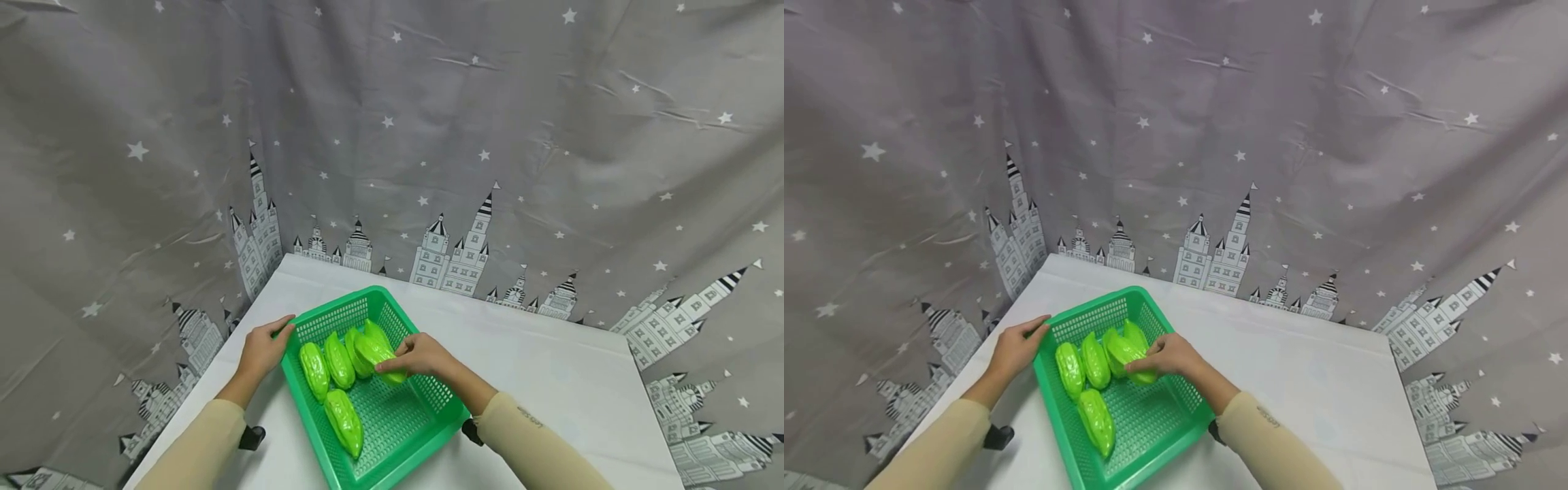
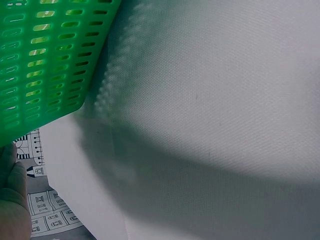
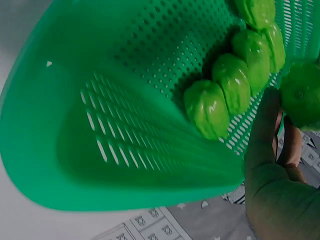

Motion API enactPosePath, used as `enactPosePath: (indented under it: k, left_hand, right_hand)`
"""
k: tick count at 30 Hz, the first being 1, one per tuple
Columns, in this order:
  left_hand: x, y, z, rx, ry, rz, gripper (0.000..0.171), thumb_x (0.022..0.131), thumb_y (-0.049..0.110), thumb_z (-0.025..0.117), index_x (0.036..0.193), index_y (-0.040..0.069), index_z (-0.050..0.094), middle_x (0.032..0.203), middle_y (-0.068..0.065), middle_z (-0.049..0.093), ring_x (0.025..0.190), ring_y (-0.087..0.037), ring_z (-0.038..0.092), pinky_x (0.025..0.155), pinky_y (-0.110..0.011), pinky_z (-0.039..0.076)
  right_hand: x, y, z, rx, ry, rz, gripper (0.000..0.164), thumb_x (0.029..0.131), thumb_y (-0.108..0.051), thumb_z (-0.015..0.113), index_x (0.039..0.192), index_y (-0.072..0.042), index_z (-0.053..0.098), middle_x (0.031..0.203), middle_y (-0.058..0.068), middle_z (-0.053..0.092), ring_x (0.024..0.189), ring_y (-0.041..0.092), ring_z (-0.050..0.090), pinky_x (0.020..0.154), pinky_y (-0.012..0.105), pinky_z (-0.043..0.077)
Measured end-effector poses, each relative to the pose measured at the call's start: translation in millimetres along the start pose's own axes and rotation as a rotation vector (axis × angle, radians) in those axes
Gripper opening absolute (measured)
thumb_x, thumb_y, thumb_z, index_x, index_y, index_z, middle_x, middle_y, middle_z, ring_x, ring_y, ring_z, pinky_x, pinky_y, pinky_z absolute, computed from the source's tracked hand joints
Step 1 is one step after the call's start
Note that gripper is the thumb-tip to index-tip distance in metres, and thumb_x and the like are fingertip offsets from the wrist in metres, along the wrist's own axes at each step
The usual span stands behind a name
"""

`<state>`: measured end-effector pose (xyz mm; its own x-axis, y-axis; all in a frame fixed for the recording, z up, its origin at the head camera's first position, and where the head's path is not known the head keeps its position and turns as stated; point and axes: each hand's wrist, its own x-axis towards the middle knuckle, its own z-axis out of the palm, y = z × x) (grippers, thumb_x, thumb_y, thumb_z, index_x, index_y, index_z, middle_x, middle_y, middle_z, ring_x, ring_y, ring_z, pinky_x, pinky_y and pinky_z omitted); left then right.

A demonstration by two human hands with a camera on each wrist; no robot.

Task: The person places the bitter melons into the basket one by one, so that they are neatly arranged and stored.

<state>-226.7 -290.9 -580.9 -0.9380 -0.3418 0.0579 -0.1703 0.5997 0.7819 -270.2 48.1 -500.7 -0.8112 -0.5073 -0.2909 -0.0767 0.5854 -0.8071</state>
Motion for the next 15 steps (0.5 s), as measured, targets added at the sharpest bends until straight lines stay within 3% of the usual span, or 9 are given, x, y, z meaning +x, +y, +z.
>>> enactPosePath:
  k: [8, 15]
  left_hand:
    - [-0.2, -1.1, -1.3, 0.001, 0.001, 0.028, 0.043, 0.106, 0.033, 0.055, 0.143, 0.011, 0.058, 0.142, -0.020, 0.054, 0.133, -0.045, 0.047, 0.109, -0.060, 0.037]
    - [-1.0, -2.8, -1.4, -0.009, -0.004, 0.017, 0.043, 0.106, 0.033, 0.055, 0.143, 0.012, 0.059, 0.143, -0.019, 0.054, 0.134, -0.044, 0.047, 0.110, -0.060, 0.037]
  right_hand:
    - [3.4, 7.4, 21.3, -0.002, -0.101, 0.073, 0.036, 0.071, -0.030, 0.094, 0.074, -0.007, 0.067, 0.076, 0.004, 0.068, 0.064, 0.017, 0.065, 0.075, 0.049, 0.061]
    - [9.4, 17.8, 40.1, -0.153, -0.114, 0.204, 0.043, 0.070, -0.035, 0.094, 0.073, -0.007, 0.062, 0.077, 0.007, 0.065, 0.065, 0.020, 0.067, 0.074, 0.046, 0.061]
